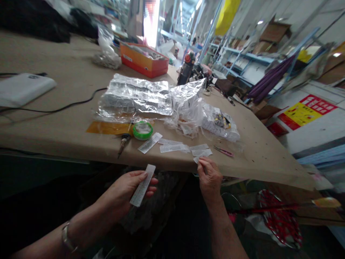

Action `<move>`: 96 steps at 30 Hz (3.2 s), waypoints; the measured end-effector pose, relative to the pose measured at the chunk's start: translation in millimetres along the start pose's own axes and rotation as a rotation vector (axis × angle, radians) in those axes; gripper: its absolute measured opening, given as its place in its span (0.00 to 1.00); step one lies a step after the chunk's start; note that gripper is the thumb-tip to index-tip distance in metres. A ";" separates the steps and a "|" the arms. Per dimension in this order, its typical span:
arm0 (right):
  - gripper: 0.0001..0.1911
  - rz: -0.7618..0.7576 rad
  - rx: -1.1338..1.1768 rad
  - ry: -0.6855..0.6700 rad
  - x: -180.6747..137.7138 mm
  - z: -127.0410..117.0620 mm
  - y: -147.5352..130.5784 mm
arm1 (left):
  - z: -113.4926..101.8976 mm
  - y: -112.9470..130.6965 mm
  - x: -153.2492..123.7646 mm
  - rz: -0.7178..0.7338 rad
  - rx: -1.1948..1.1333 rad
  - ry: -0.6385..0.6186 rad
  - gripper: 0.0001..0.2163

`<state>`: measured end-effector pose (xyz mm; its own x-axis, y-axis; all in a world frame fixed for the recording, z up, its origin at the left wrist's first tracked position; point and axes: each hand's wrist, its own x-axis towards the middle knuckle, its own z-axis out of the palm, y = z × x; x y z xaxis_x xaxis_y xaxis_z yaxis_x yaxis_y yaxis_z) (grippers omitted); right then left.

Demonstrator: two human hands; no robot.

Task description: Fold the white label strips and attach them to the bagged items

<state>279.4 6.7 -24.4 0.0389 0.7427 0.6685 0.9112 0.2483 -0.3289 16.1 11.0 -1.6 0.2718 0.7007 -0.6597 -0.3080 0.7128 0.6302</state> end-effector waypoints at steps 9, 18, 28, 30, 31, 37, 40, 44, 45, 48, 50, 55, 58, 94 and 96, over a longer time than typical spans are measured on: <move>0.17 -0.080 -0.174 -0.165 -3.2 0.1 7.3 | -6.1 0.2 -2.4 -0.001 -0.001 0.021 0.05; 0.08 -0.008 -0.004 -0.090 7.0 -4.6 15.8 | -2.9 -0.1 -2.8 -0.004 0.023 0.027 0.05; 0.11 -0.288 0.456 -0.144 -21.5 10.4 -101.1 | 0.6 -6.6 -2.6 0.034 -0.130 -0.069 0.05; 0.09 -0.409 0.407 -0.211 -28.7 23.6 -119.4 | -0.5 -6.8 -1.8 0.082 -0.204 -0.112 0.04; 0.08 -0.446 0.380 -0.233 -31.3 29.4 -124.6 | -1.9 -7.1 -1.2 0.106 -0.230 -0.114 0.03; 0.08 -0.523 0.380 -0.321 -32.4 40.4 -126.8 | -10.7 -11.4 3.0 0.137 -0.269 -0.092 0.04; 0.08 -0.540 0.419 -0.350 -29.8 39.0 -126.8 | -10.5 -11.2 3.5 0.130 -0.280 -0.066 0.06; 0.08 -0.533 0.463 -0.355 -28.5 39.6 -128.9 | -9.7 -8.8 1.7 0.110 -0.324 -0.026 0.07; 0.08 -0.531 0.468 -0.354 -28.4 40.0 -129.5 | -9.9 -8.4 1.1 0.104 -0.333 -0.020 0.06; 0.09 -0.518 0.466 -0.375 -27.9 40.9 -131.5 | -10.7 -8.3 -0.8 0.096 -0.347 -0.019 0.05; 0.10 -0.509 0.460 -0.396 -28.3 40.7 -132.6 | -11.2 -8.8 -1.5 0.101 -0.343 -0.029 0.05; 0.20 -0.438 0.544 -0.431 -32.9 36.6 -129.9 | -12.5 -7.6 -4.0 0.109 -0.298 -0.062 0.04; 0.18 -0.069 0.678 -0.382 -30.9 34.3 -121.8 | -13.0 -4.1 -9.8 0.075 -0.214 -0.106 0.04; 0.13 0.925 1.243 -0.814 -25.4 45.7 -125.6 | -12.6 -20.9 -23.9 -0.008 -0.050 -0.320 0.15; 0.14 0.933 1.218 -0.880 -27.2 48.2 -122.8 | -13.7 -25.3 -17.1 0.006 0.005 -0.314 0.17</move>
<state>146.7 -14.1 -34.4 -0.2662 0.8759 -0.4025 -0.0940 -0.4391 -0.8935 6.8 -19.5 -11.9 0.5387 0.6796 -0.4979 -0.3060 0.7085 0.6359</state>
